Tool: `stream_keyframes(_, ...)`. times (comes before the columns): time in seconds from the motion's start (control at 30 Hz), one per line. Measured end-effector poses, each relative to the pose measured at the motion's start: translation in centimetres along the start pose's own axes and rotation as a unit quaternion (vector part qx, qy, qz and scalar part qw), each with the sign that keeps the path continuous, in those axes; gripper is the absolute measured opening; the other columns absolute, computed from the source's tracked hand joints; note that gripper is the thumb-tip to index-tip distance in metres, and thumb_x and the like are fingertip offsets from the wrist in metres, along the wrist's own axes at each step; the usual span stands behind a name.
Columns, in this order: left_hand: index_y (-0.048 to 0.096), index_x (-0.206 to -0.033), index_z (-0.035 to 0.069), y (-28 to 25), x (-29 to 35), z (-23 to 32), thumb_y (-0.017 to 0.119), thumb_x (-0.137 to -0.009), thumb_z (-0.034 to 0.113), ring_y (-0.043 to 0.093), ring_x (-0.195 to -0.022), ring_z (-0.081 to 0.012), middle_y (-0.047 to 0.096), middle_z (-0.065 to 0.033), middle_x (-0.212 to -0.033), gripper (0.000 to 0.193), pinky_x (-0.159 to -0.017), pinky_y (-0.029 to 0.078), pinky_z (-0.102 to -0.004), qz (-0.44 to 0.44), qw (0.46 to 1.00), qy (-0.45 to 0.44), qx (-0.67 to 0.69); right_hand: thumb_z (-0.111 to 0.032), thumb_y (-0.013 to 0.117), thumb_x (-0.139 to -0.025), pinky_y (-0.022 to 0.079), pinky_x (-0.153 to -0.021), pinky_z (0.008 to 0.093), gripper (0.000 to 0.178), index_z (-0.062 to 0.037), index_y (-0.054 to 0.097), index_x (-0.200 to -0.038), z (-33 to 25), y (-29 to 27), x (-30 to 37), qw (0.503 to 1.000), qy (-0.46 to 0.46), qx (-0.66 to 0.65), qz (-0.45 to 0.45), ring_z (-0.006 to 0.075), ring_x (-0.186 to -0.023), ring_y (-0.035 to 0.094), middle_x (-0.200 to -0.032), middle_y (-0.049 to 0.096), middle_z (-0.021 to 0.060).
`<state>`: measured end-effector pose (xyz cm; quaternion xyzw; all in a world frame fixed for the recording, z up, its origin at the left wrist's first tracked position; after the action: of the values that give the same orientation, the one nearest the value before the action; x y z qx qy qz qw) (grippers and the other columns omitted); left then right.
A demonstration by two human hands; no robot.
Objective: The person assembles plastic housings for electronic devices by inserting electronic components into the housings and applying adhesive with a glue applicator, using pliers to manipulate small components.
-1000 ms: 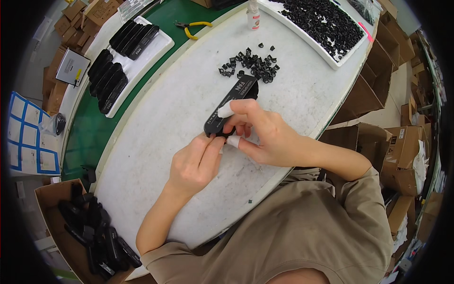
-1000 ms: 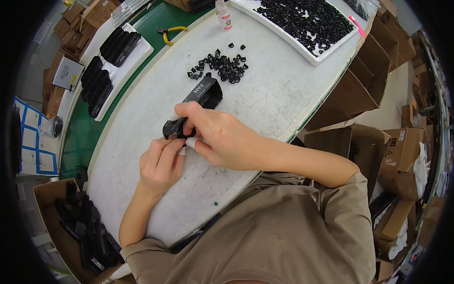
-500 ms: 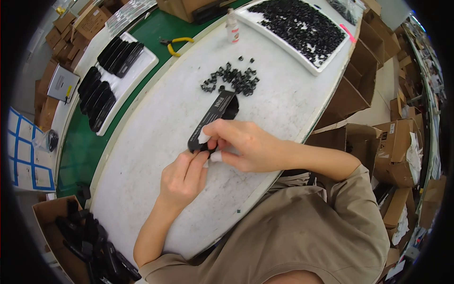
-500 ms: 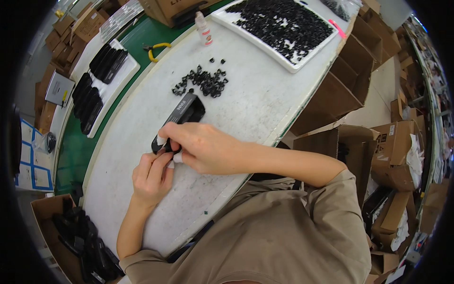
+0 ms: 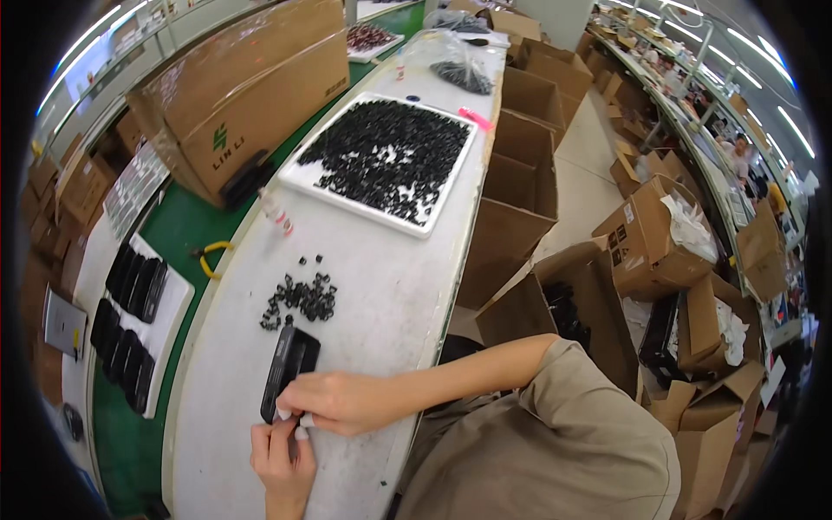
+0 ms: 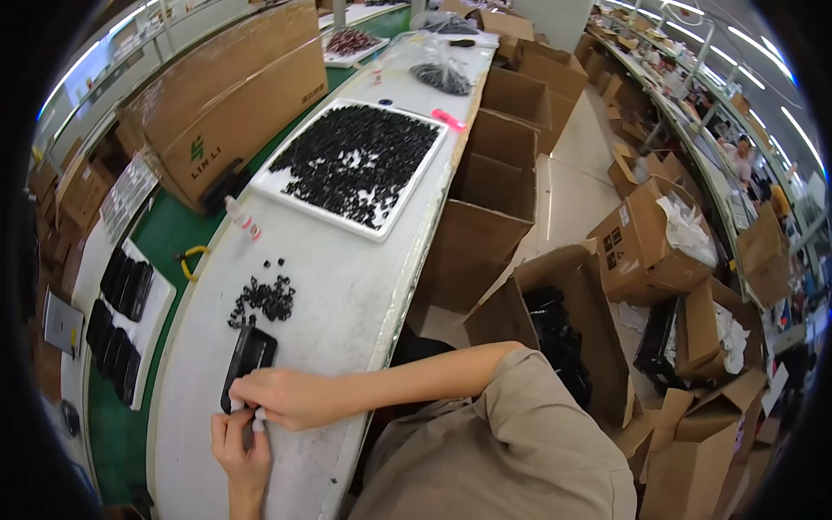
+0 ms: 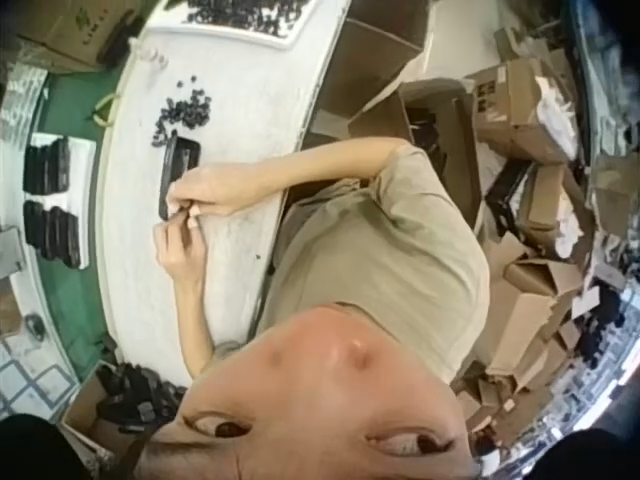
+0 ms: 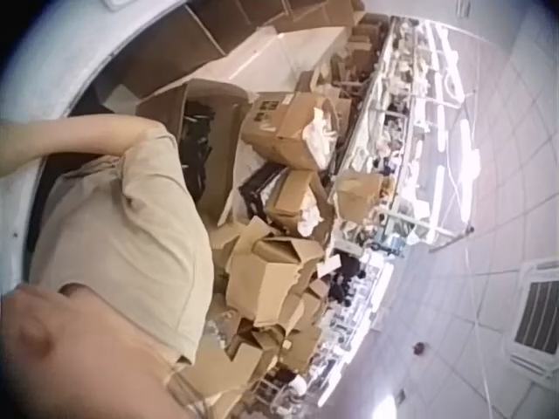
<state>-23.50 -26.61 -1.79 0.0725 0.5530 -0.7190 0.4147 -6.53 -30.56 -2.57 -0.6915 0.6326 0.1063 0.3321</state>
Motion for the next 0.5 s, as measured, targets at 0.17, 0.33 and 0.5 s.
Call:
stream_keyframes(0.17,0.059,-0.085,-0.001,0.1,0.4,-0.1,0.061,-0.070,-0.003,0.050,-0.067,-0.0260,0.049,-0.0114,-0.078,0.015,-0.058,0.042,-0.0325,-0.020,0.998,-0.052,0.005,0.007,0.054,-0.074,0.045,-0.067,0.0372,0.025,0.0008,0.047,-0.098,-0.2,-0.1,0.1,0.997,-0.066,0.033,-0.001,0.0303,-0.082,0.054,-0.089,0.050,0.0133)
stream_keyframes(0.33,0.062,-0.089,0.001,-0.4,-0.5,0.3,0.064,-0.074,-0.001,0.055,-0.069,-0.0280,0.056,-0.0131,-0.082,0.016,-0.060,0.046,-0.0348,-0.035,0.998,-0.044,0.010,0.004,0.057,-0.074,0.046,-0.068,0.0358,0.025,0.0024,0.050,-0.098,0.1,-0.1,0.4,0.997,-0.051,0.048,0.040,0.0298,-0.083,0.053,-0.093,0.050,0.0136)
stream_keyframes(0.5,0.064,-0.086,0.000,-0.7,-1.1,0.7,0.066,-0.076,0.000,0.057,-0.065,-0.0275,0.057,-0.0149,-0.076,0.010,-0.057,0.048,-0.0343,-0.019,1.000,-0.011,0.003,0.004,0.055,-0.074,0.047,-0.069,0.0329,0.019,0.0054,0.053,-0.093,-1.0,-3.7,2.2,0.972,-0.079,0.215,0.062,0.0298,-0.086,0.055,-0.093,0.050,0.0163)
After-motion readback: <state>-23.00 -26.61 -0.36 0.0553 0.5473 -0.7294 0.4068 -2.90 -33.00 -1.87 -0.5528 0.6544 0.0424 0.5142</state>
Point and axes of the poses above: each hand's wrist, its own x-axis away from the middle knuckle, its own y-axis out of the palm, z = x × y, the point moved 1 cm from there along -x, towards the middle knuckle
